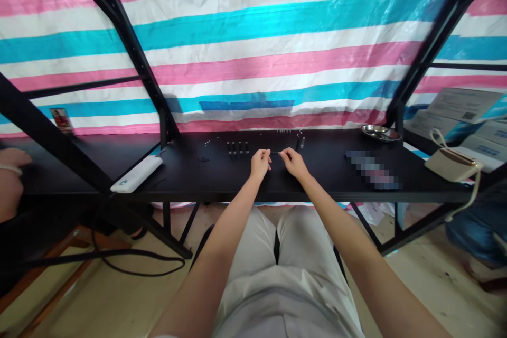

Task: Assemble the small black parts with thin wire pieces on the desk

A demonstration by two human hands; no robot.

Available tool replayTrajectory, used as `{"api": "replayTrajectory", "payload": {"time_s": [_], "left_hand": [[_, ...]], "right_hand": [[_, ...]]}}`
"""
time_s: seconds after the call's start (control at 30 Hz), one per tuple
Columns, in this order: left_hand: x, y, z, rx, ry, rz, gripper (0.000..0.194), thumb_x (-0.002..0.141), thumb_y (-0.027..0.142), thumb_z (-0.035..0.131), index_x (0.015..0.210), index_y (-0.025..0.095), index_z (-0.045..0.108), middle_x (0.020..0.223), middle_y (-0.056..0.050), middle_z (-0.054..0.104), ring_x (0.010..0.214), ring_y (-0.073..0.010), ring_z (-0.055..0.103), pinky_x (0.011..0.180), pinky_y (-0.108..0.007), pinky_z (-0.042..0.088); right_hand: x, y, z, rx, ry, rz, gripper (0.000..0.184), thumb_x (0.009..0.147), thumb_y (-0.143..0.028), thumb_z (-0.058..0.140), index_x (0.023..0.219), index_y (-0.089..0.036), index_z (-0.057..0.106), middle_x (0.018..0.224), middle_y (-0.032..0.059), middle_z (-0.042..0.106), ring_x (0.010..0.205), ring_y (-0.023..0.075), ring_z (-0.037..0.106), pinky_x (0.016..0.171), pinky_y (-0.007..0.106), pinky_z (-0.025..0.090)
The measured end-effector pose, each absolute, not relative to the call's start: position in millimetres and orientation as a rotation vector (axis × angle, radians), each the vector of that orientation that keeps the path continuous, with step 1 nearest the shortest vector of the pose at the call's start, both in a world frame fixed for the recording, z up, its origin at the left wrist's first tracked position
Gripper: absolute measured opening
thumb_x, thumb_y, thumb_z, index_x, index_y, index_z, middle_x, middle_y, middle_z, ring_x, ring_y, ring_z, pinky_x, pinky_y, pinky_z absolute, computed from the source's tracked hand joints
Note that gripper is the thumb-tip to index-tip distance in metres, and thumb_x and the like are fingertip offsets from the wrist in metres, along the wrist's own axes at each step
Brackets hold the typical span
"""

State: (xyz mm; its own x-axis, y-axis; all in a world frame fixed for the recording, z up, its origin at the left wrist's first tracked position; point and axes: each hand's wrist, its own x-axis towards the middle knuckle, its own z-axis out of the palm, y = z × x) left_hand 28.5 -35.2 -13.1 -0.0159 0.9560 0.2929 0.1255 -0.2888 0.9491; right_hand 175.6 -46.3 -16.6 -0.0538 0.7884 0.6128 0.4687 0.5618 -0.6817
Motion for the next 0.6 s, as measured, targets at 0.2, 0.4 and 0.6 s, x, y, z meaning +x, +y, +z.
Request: {"api": "replayTrajectory", "payload": {"time_s": [0.2, 0.4, 0.6], "left_hand": [[28.0, -41.0, -10.6, 1.583, 1.245, 1.425, 0.038, 0.088, 0.048, 0.038, 0.067, 0.018, 0.045, 0.055, 0.005, 0.051, 0.034, -0.0045, 0.044, 0.038, -0.018, 0.033], [27.2, -42.3, -9.9, 1.554, 1.232, 1.453, 0.042, 0.088, 0.051, 0.037, 0.063, 0.018, 0.043, 0.054, 0.004, 0.05, 0.034, -0.0043, 0.044, 0.039, -0.017, 0.033], [26.2, -37.6, -13.3, 1.456, 1.237, 1.486, 0.041, 0.088, 0.05, 0.038, 0.063, 0.018, 0.043, 0.053, 0.004, 0.05, 0.033, -0.004, 0.042, 0.038, -0.017, 0.032]], "right_hand": [[174.4, -47.2, -15.8, -1.032, -1.693, 0.395, 0.033, 0.085, -0.049, 0.041, 0.075, -0.02, 0.051, 0.066, 0.0005, 0.051, 0.06, 0.0142, 0.047, 0.06, 0.027, 0.038], [175.1, -47.4, -15.3, -1.023, -1.707, 0.4, 0.032, 0.085, -0.049, 0.042, 0.081, -0.019, 0.054, 0.071, 0.0022, 0.055, 0.064, 0.0149, 0.05, 0.063, 0.027, 0.041], [175.5, -41.6, -21.4, -0.989, -1.663, 0.46, 0.027, 0.084, -0.043, 0.045, 0.092, -0.019, 0.054, 0.083, 0.0041, 0.058, 0.068, 0.0142, 0.052, 0.066, 0.028, 0.044]]}}
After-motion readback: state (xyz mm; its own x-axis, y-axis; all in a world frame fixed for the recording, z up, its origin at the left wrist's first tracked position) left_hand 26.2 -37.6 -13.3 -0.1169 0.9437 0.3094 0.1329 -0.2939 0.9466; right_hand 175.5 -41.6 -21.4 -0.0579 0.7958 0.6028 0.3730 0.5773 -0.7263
